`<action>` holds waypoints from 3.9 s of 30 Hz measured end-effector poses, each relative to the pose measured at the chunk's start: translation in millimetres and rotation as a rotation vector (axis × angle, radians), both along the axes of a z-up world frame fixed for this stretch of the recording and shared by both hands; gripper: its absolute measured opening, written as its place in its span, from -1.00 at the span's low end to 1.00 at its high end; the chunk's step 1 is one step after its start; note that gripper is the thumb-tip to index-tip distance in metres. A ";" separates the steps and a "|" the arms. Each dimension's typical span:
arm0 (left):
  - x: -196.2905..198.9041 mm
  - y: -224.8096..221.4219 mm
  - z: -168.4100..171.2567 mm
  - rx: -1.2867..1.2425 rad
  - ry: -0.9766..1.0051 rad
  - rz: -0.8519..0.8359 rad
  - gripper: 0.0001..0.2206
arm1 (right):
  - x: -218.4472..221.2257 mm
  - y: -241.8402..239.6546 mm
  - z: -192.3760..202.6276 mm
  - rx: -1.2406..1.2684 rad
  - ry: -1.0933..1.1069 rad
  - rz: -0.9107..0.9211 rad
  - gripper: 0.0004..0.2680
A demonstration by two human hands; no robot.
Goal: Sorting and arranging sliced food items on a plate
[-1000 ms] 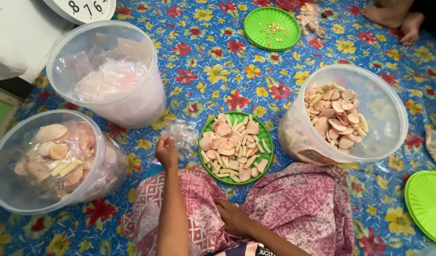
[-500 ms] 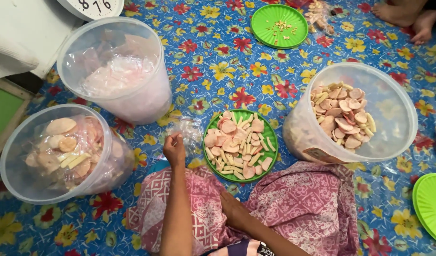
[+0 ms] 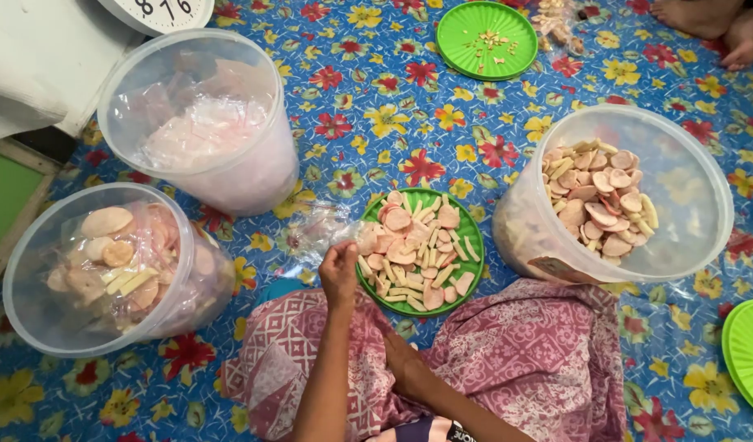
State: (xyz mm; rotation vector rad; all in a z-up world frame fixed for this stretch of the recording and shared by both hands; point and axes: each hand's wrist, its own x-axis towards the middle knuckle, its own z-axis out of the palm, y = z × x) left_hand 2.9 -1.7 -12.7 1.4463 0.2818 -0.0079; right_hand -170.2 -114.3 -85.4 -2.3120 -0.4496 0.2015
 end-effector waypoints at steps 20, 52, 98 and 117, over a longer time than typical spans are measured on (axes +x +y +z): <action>5.4 3.6 -22.9 0.145 -0.138 0.000 -0.84 | -0.4 1.6 15.8 0.015 -0.141 -0.064 -0.56; 9.1 -1.8 -31.5 0.028 0.025 -0.048 -0.82 | -0.2 -4.7 29.1 0.136 -0.040 0.065 -0.42; -32.2 -47.3 -75.7 0.182 -0.047 -0.457 -0.92 | 63.1 -98.6 -57.1 1.267 0.372 -0.821 -0.92; -14.3 -37.7 -63.2 0.296 -0.212 -0.574 -0.88 | 72.6 -97.9 -34.6 1.356 0.388 -0.829 -0.87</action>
